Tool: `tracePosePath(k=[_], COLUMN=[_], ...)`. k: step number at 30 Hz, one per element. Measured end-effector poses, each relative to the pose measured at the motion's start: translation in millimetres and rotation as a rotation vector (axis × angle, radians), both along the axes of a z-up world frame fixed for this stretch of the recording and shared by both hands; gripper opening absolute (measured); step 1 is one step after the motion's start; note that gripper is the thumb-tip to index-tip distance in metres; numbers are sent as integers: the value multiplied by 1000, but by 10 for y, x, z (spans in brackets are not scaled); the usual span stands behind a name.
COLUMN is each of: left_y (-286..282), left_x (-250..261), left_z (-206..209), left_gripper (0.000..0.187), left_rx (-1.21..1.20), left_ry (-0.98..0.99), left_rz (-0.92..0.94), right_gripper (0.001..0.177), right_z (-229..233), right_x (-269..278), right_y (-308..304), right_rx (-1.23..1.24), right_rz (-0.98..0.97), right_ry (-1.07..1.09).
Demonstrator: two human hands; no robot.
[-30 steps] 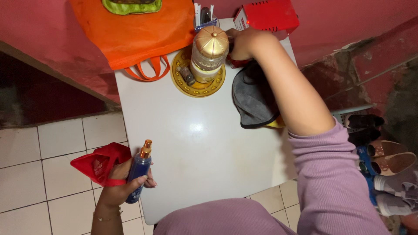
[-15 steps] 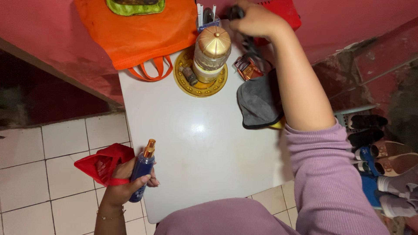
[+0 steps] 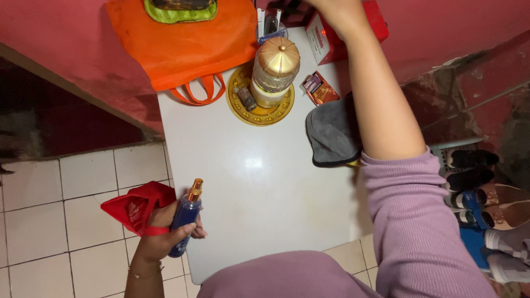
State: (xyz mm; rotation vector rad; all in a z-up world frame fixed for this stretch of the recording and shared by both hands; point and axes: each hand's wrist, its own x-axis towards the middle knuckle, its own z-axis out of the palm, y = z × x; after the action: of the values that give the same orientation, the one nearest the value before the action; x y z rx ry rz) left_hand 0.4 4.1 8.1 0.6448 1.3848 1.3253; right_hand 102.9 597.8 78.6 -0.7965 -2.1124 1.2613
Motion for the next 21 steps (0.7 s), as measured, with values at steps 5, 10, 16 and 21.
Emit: tracePosePath(k=[5, 10, 16, 21], left_y=[9, 2, -9, 0], left_x=[5, -8, -15, -22], left_z=[28, -10, -32, -22], left_gripper=[44, 44, 46, 44], left_rx=[-14, 7, 8, 11], left_ry=[-17, -18, -66, -2], left_rz=[19, 8, 6, -14], right_gripper=[74, 74, 80, 83], right_z=[199, 292, 68, -467], right_x=[85, 125, -16, -109], right_y=[-344, -524, -486, -304], right_rx=[550, 655, 820, 989], right_rz=[344, 462, 425, 378], right_ry=[-123, -326, -673, -839])
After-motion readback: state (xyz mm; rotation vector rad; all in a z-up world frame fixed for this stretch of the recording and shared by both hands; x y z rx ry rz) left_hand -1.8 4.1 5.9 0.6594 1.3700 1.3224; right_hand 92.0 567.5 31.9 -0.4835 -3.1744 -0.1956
